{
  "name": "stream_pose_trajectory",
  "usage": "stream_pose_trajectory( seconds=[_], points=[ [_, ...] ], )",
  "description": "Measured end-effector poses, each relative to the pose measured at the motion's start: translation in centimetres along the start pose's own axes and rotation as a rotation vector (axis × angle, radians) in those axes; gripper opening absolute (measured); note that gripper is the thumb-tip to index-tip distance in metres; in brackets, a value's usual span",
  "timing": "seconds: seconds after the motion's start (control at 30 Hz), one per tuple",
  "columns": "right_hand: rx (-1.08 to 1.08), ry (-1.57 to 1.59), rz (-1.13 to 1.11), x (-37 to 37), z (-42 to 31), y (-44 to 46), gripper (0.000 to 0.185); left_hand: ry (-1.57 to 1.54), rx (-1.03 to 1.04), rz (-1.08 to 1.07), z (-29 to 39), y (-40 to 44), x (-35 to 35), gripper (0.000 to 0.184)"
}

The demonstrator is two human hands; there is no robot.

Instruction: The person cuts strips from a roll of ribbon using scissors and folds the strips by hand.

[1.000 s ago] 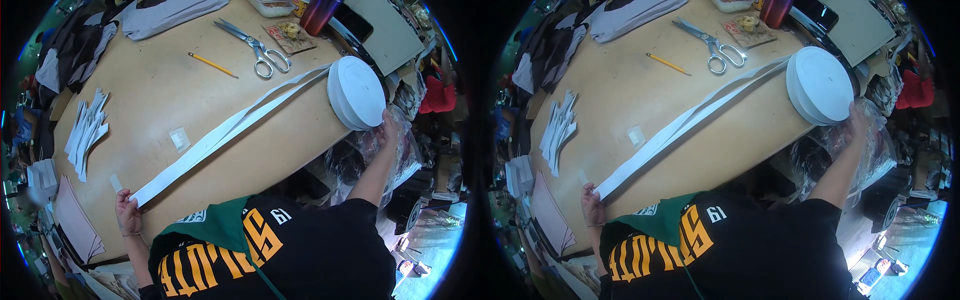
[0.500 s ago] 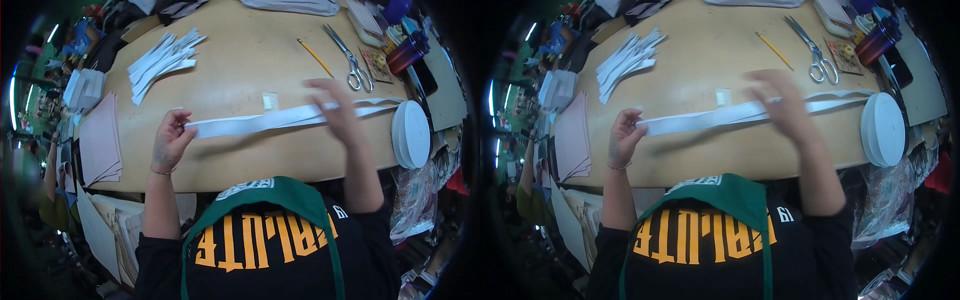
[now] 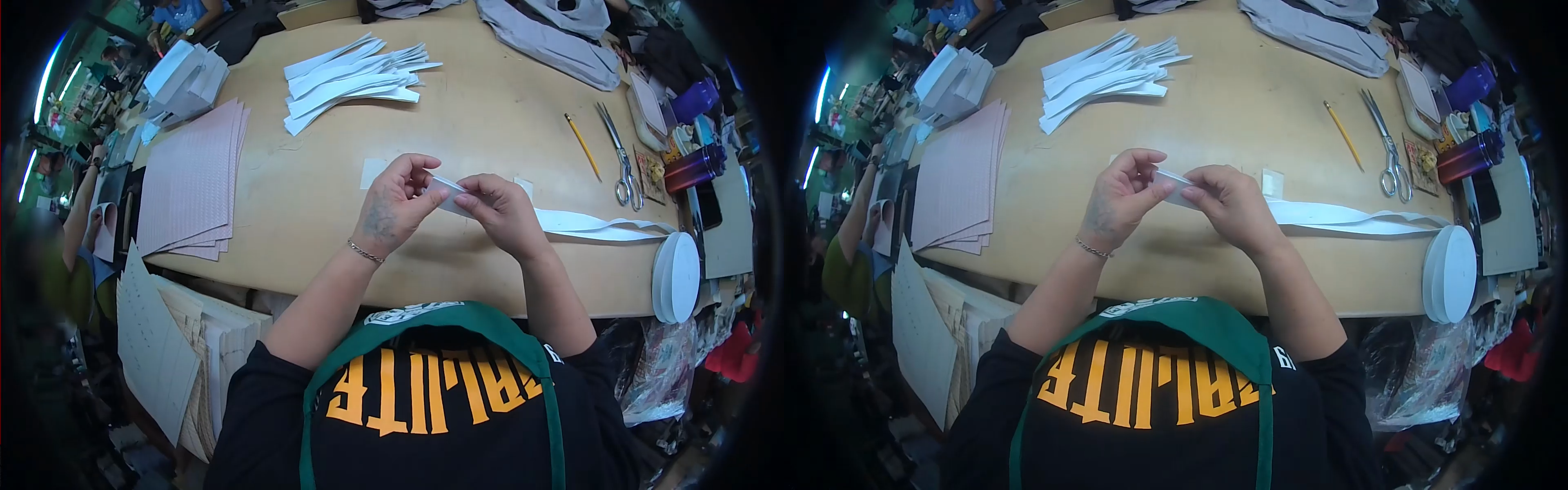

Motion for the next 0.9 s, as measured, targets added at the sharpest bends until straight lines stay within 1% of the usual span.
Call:
stream_pose_trajectory(
  seconds=[0.13, 0.33, 0.53, 0.63, 0.73, 0.83, 0.9],
  points=[
    [0.036, 0.055, 0.033, -0.1, 0.5, -0.2, 0.016, -0.012, -0.011, -0.017, -0.3, 0.4, 0.2, 0.031],
    [0.010, -0.005, 0.081, -0.4, 0.3, -0.4, 0.016, 0.002, -0.012, -0.055, -0.2, 0.9, 0.5, 0.031],
    [0.057, 0.003, 0.109, -0.9, 0.3, -0.5, 0.016, -0.045, -0.007, -0.063, -0.5, 1.3, 1.0, 0.030],
    [0.043, -0.024, 0.109, -1.1, 0.2, -0.4, 0.015, -0.053, -0.019, -0.069, -0.7, 1.5, 1.2, 0.032],
    [0.057, 0.002, 0.107, -1.2, 0.1, -0.5, 0.015, -0.039, -0.006, -0.047, -0.6, 1.6, 1.3, 0.026],
    [0.032, 0.016, 0.125, -1.3, 0.6, -0.4, 0.016, -0.042, -0.090, -0.109, -0.3, 1.5, 1.6, 0.019],
    [-0.119, -0.121, 0.111, -1.1, -0.2, -0.1, 0.015, 0.110, 0.023, -0.105, 0.0, 1.4, 1.6, 0.014]
  ],
)
Point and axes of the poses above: each hand's wrist, its own y-axis towards the middle knuckle, its own x-axis out of the palm, z = x × y, the point moved 6 cm from there along y, towards the middle knuckle, and after that the axes turned 8 degrees about y, right-handed, at the moved point
